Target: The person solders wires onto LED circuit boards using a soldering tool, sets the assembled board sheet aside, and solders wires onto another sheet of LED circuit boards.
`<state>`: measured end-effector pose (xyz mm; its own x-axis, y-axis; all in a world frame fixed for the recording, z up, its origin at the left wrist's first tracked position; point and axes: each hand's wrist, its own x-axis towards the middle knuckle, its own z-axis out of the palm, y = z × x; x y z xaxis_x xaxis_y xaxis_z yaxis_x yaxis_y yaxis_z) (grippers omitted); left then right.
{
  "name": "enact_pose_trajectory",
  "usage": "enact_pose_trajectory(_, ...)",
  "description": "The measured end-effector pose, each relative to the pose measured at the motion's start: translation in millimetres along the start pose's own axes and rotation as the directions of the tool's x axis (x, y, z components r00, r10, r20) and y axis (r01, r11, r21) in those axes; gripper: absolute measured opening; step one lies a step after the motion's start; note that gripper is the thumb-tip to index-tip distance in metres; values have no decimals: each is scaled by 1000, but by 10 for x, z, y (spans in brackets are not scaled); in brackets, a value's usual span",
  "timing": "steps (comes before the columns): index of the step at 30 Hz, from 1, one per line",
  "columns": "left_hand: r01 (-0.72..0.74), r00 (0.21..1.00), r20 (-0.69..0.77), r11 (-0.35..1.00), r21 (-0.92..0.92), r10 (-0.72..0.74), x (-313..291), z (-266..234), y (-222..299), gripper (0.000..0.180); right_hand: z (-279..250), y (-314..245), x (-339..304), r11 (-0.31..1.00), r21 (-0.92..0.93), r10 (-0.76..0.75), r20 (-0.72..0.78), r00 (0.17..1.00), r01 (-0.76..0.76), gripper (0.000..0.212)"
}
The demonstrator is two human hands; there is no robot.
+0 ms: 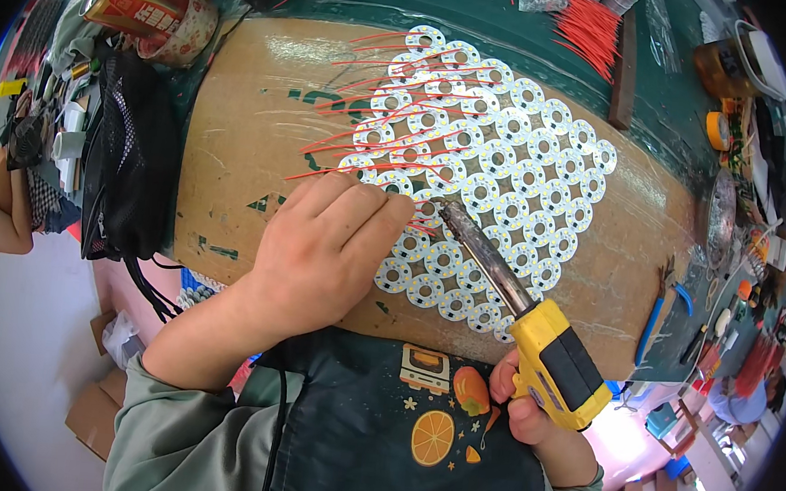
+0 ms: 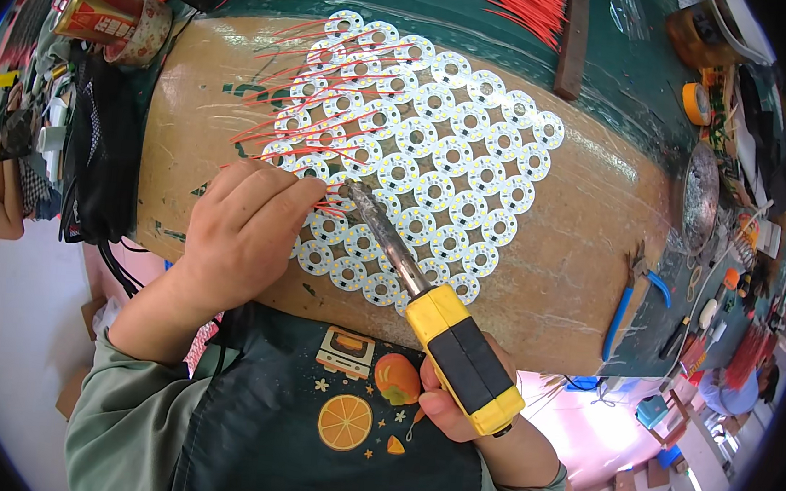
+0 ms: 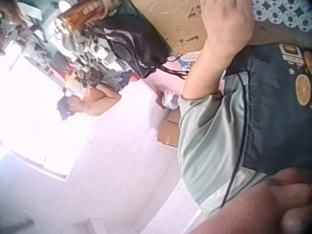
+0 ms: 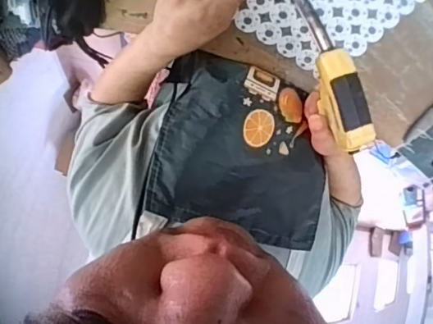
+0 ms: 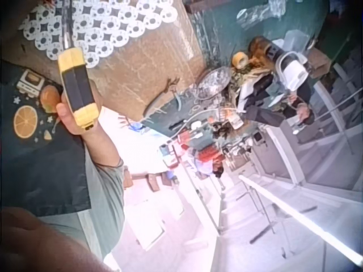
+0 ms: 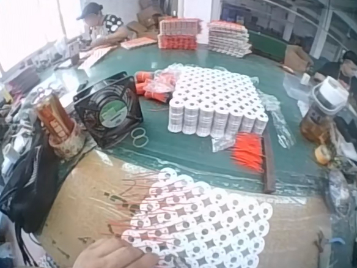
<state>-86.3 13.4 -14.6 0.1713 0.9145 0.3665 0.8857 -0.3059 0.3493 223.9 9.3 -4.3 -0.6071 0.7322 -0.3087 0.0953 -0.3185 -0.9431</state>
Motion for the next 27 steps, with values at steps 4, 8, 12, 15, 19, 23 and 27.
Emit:
enact_pose_trajectory(4, -12, 1000, 20, 1000, -3, 12, -7, -1, -7, 34, 21, 13, -14, 1000, 5, -7, -42, 999, 7, 26)
enact_pose_trajectory(8, 13, 1000, -18, 1000, -11, -13, 15, 2, 18, 34, -26, 34, -24, 998, -60, 16, 1, 1000, -16, 23)
enact_pose_trajectory(12, 19, 1000, -8, 1000, -2, -19, 12, -5, 22, 34, -19, 8, 2, 998, -67, 6, -10, 1000, -6, 22)
enact_pose_trajectory(15, 23, 1000, -6, 1000, -3, -23, 14, -3, 27, 34, -41, 41, -35, 992, -116, 45, 28, 999, -42, 21)
enact_pose_trajectory(19, 26, 1000, -16, 1000, 1, -26, 7, 8, 25, 34, 10, 4, -12, 996, 87, 20, -35, 999, -17, 21)
enact_pose_trajectory(23, 22, 1000, -20, 1000, 4, -22, 14, -2, 31, 35, -92, 83, -132, 990, 11, 142, 75, 987, -143, 84)
enact_pose_trajectory(27, 24, 999, -28, 1000, -4, -25, 27, -32, 63, 34, 4, -28, -30, 984, 173, 48, -57, 997, -37, 24)
